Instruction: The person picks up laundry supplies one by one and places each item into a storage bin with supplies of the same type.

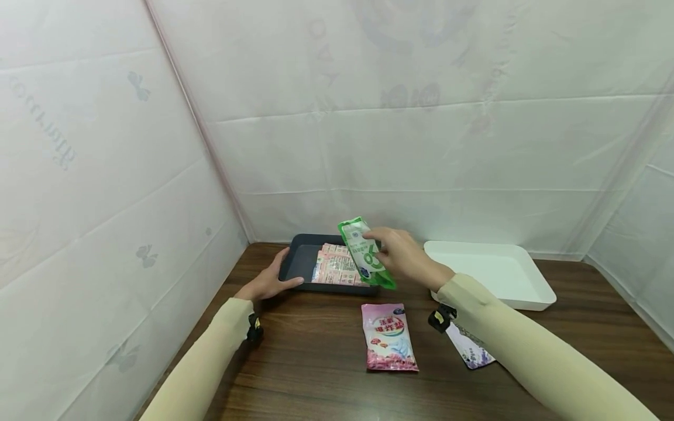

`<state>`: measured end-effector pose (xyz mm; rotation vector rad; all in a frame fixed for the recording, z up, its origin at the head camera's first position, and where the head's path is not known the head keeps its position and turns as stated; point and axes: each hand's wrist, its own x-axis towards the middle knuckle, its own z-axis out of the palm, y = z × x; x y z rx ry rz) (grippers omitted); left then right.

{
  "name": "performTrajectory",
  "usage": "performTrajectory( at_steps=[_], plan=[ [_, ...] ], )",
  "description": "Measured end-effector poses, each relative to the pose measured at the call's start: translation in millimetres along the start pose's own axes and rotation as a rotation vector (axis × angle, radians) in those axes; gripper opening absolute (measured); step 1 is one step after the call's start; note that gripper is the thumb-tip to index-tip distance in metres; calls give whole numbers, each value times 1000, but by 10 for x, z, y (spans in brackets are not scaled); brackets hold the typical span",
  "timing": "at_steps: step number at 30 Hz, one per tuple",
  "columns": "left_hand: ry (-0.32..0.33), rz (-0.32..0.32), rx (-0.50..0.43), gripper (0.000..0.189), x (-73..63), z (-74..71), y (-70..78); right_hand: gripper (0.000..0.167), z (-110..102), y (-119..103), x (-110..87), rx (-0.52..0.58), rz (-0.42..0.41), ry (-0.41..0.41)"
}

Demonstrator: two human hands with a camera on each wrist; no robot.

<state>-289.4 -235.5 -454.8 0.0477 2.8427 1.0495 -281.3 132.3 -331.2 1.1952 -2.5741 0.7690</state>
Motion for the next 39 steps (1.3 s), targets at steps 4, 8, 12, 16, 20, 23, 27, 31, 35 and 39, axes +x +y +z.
performTrajectory(
  at_steps=[4,8,12,16,20,23,27,31,35,39],
  plan=[
    [5,-9,-13,108,5,13,6,48,33,4,76,-6,-2,6],
    [11,1,-35,106,-5,12,7,49,62,-11,161,-8,-1,14],
    [14,-9,-46,105,-16,4,30,49,86,-42,239,1,7,14],
    [18,-14,-44,105,-18,-13,42,50,115,-70,307,28,24,-1],
    [18,0,-53,106,-23,-28,37,53,145,-94,374,34,34,-8],
    [19,14,-66,106,-34,-40,23,56,179,-110,432,48,26,-16],
    [18,14,-63,106,-46,-50,19,57,239,-114,501,66,14,-22],
    [19,7,-55,107,-54,-58,24,57,292,-115,558,79,22,-24],
    [23,1,-57,106,-58,-59,23,58,332,-112,597,90,27,-21],
    [23,0,-64,104,-62,-50,17,59,372,-110,624,93,27,-22]
  ],
)
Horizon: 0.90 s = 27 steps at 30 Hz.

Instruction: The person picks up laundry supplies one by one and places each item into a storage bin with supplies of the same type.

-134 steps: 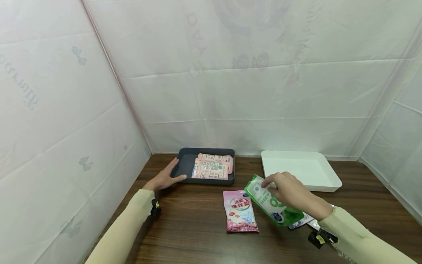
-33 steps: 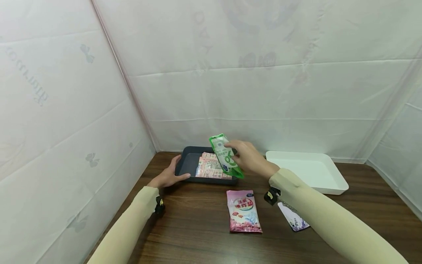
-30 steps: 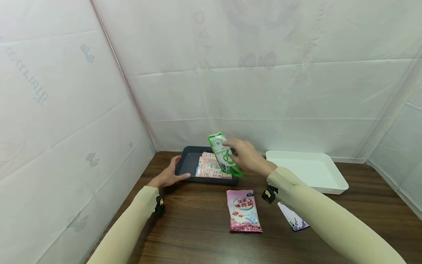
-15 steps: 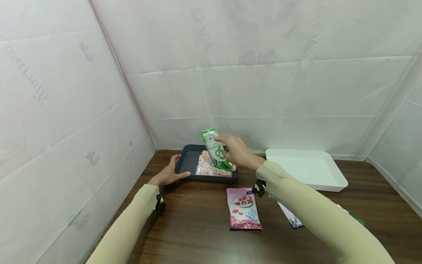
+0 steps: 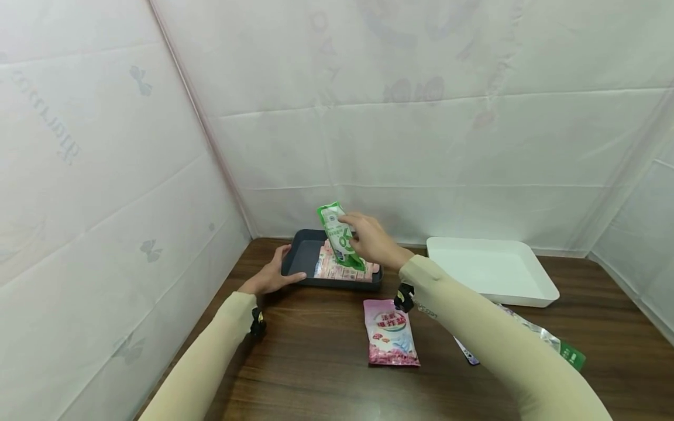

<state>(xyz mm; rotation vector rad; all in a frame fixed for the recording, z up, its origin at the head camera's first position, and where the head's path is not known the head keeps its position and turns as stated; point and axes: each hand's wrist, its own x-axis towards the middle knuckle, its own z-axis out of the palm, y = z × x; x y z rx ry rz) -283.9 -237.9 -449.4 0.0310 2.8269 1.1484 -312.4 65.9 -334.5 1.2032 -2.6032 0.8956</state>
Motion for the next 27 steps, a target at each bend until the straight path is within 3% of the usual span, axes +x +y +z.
performTrajectory(
  at_steps=[27],
  plan=[
    [16,-34,13,104,25,97,49,59,196,121,142,-41,0,25]
  ],
)
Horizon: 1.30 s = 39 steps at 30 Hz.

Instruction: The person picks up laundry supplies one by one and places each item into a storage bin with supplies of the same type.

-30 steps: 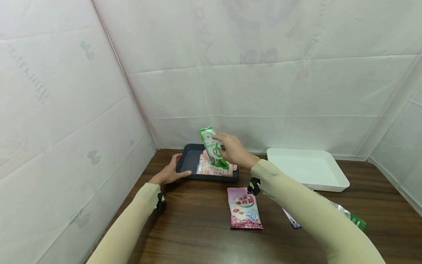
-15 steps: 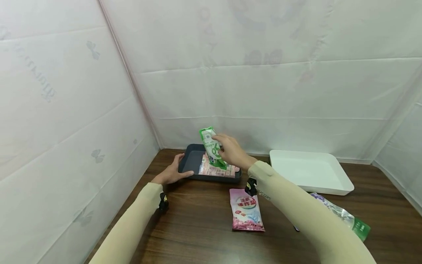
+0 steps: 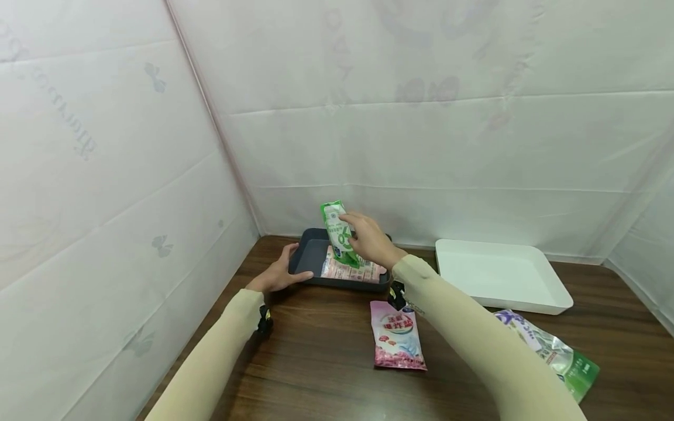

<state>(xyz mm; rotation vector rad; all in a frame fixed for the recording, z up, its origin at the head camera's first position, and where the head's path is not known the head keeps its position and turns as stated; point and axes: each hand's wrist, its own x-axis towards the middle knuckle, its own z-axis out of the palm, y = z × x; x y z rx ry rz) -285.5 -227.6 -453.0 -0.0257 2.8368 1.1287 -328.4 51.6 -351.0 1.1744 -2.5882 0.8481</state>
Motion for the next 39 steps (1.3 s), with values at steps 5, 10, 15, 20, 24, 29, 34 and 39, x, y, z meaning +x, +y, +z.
performTrajectory(
  at_steps=[5,10,15,20,24,29,34,39],
  plan=[
    [-4,-2,-2,104,-1,4,-5,57,18,9,19,-9,-7,2],
    [-6,-2,-4,104,-18,-8,-6,57,54,11,55,-16,-13,7],
    [-7,-3,-4,104,-34,-11,11,56,96,5,88,-3,-19,12],
    [-2,-6,6,103,-20,-2,23,56,135,-15,108,18,-7,15],
    [-2,-3,5,103,-13,2,40,56,165,-27,122,26,11,12],
    [-5,-3,0,103,-27,8,54,56,197,-28,124,34,17,0],
    [-11,0,-10,103,-46,10,59,56,218,-15,117,47,19,-8],
    [-6,3,-18,103,-41,10,55,57,234,-12,125,45,28,-8]
  ],
)
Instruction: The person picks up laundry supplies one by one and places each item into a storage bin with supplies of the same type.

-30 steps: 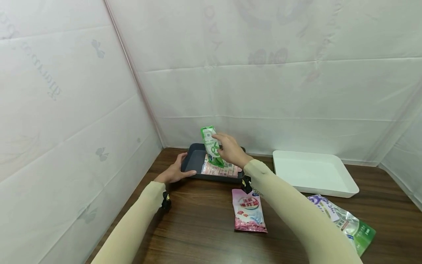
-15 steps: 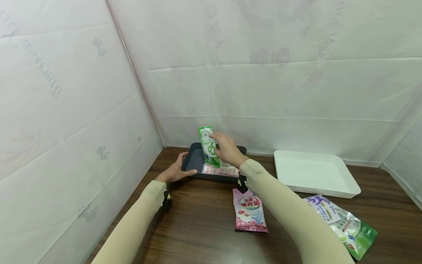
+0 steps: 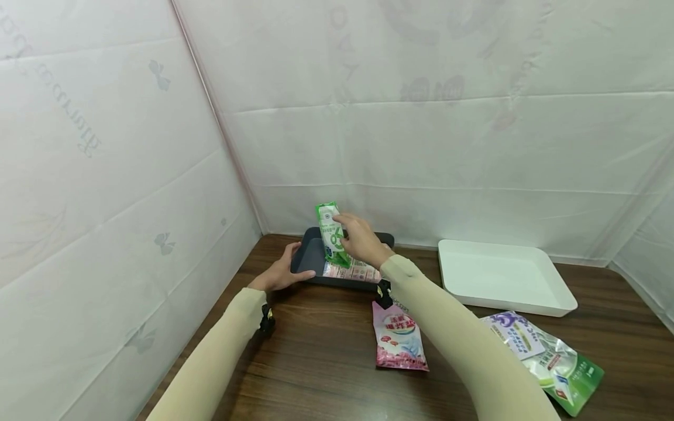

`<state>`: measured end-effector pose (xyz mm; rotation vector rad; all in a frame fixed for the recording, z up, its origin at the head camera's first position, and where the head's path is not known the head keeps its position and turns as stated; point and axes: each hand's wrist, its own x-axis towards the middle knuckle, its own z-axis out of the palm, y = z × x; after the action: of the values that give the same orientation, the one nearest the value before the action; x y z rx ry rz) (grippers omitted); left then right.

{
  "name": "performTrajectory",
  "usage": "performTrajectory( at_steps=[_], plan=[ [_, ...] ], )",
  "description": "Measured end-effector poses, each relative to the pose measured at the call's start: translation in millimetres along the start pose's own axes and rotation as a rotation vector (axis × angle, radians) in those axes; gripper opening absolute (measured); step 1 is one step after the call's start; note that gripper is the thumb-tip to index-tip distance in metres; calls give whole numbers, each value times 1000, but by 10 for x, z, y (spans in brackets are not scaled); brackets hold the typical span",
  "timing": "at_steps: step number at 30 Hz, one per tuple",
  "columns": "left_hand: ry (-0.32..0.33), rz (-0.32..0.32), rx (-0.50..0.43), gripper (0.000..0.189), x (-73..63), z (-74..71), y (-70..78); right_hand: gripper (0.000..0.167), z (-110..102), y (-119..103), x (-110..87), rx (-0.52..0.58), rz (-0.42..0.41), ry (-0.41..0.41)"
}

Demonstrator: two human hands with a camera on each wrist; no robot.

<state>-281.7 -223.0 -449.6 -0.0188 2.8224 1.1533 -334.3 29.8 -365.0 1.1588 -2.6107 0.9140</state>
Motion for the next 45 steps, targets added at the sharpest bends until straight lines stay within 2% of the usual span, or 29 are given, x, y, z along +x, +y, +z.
performTrajectory(
  at_steps=[23,38,45],
  plan=[
    [-1,-10,9,102,7,20,9,61,134,16,58,39,56,-26],
    [-2,-14,12,101,26,41,-21,77,227,9,51,24,119,-74],
    [7,-4,11,101,42,36,-22,77,244,20,73,47,93,-55]
  ],
)
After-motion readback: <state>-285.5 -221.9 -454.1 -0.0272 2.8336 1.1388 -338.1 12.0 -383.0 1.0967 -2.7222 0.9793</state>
